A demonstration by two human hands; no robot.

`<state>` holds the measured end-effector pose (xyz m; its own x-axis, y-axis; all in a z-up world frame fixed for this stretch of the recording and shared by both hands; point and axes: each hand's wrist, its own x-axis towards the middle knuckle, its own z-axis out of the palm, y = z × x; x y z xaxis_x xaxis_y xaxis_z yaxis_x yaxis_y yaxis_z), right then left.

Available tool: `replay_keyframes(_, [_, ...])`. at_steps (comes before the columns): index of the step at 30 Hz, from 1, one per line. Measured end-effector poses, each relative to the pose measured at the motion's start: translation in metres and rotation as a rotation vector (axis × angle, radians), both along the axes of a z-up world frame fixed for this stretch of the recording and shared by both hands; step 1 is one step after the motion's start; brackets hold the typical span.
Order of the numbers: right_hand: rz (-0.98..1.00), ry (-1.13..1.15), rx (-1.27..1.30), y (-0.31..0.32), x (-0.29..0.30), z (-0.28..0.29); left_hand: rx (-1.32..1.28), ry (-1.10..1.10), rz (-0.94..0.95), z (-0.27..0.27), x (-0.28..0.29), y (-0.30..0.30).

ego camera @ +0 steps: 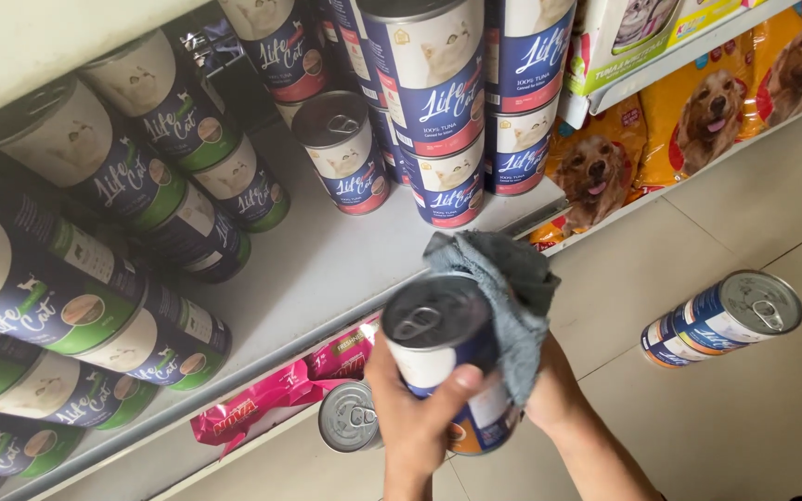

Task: Wiping down canned pet food with a rag and organizing them on a grocery store shelf.

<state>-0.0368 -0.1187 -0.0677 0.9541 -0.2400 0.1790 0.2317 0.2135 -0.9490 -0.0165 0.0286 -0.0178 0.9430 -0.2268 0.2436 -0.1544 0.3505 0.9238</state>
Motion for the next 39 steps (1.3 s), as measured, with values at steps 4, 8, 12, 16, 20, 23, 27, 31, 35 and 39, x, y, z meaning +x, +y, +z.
replay_keyframes(4, [-0.175, 0.038, -0.140, 0.031, -0.018, 0.021, 0.005, 0.293, 0.215, -0.021, 0.011, 0.008])
replay_keyframes(8, [-0.449, -0.382, -0.926, 0.045, -0.028, 0.052, 0.066, 0.011, 0.279, -0.019, 0.022, 0.015])
replay_keyframes(12, [-0.172, -0.107, -0.418, 0.023, -0.015, 0.047, 0.036, 0.070, 0.107, -0.026, 0.013, 0.014])
replay_keyframes(16, [0.193, -0.057, 0.210, 0.002, 0.011, 0.045, -0.086, 0.000, -0.024, -0.017, 0.002, 0.009])
replay_keyframes(20, [0.173, 0.014, 0.351, 0.008, 0.013, 0.035, -0.171, -0.042, -0.034, -0.021, -0.003, 0.007])
replay_keyframes(23, [0.113, 0.030, 0.624, 0.018, 0.002, -0.015, -0.225, -0.067, 0.115, -0.040, -0.005, 0.002])
replay_keyframes(27, [-0.122, 0.270, 0.844, 0.046, -0.009, 0.047, -0.240, -0.149, 0.378, -0.093, 0.000, -0.014])
replay_keyframes(31, [-0.109, 0.329, 0.845, 0.055, -0.017, 0.056, 0.072, -0.448, 0.565, -0.032, 0.008, -0.015])
replay_keyframes(35, [-0.117, 0.377, 0.818, 0.060, -0.022, 0.006, -0.002, -0.361, 0.458, -0.023, 0.015, -0.007])
replay_keyframes(39, [-0.104, 0.439, 0.807, 0.056, -0.017, 0.004, 0.003, -0.270, 0.500, -0.033, 0.026, -0.006])
